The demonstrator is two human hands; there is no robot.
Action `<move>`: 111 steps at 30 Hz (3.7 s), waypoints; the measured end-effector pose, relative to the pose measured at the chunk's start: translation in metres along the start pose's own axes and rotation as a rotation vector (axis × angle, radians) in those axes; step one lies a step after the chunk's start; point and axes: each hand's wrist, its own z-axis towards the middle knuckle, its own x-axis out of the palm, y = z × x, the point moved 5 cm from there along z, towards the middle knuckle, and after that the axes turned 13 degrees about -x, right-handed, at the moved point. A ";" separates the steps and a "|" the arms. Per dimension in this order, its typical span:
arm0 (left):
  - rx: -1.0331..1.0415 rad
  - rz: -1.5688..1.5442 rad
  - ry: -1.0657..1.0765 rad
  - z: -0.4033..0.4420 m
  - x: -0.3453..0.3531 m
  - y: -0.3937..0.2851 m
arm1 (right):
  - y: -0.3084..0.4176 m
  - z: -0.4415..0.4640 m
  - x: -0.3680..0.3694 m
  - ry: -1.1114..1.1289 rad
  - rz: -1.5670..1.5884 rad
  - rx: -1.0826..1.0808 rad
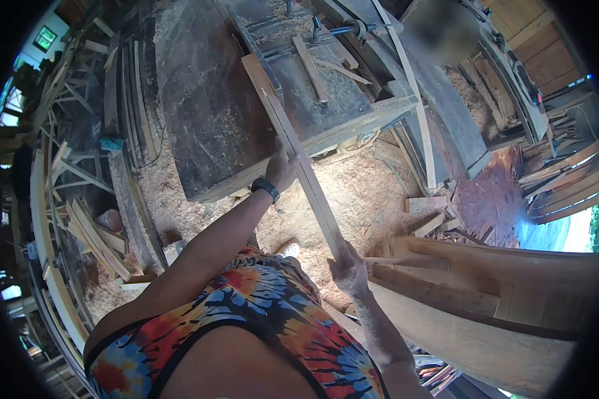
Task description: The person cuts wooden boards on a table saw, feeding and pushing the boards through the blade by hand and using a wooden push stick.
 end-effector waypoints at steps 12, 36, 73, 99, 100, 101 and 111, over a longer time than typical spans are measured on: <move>0.135 0.109 -0.150 0.026 0.001 0.013 | -0.023 0.000 0.017 -0.052 0.254 0.244; 0.106 0.076 -0.170 0.088 -0.030 0.005 | -0.032 0.080 0.040 -0.048 0.149 0.125; -0.018 0.101 -0.167 0.213 -0.084 -0.006 | -0.059 0.200 0.079 -0.054 0.138 0.125; 0.108 -0.005 0.023 0.058 -0.079 0.003 | -0.095 0.254 0.107 0.034 -0.155 0.006; 0.099 -0.019 0.074 0.044 -0.080 0.003 | -0.094 0.245 0.104 0.068 -0.168 0.051; 0.089 -0.032 0.127 0.030 -0.082 0.005 | -0.087 0.231 0.102 -0.018 -0.231 -0.206; -0.461 -0.645 0.662 -0.078 0.008 0.059 | -0.020 -0.057 0.030 0.025 -0.072 0.229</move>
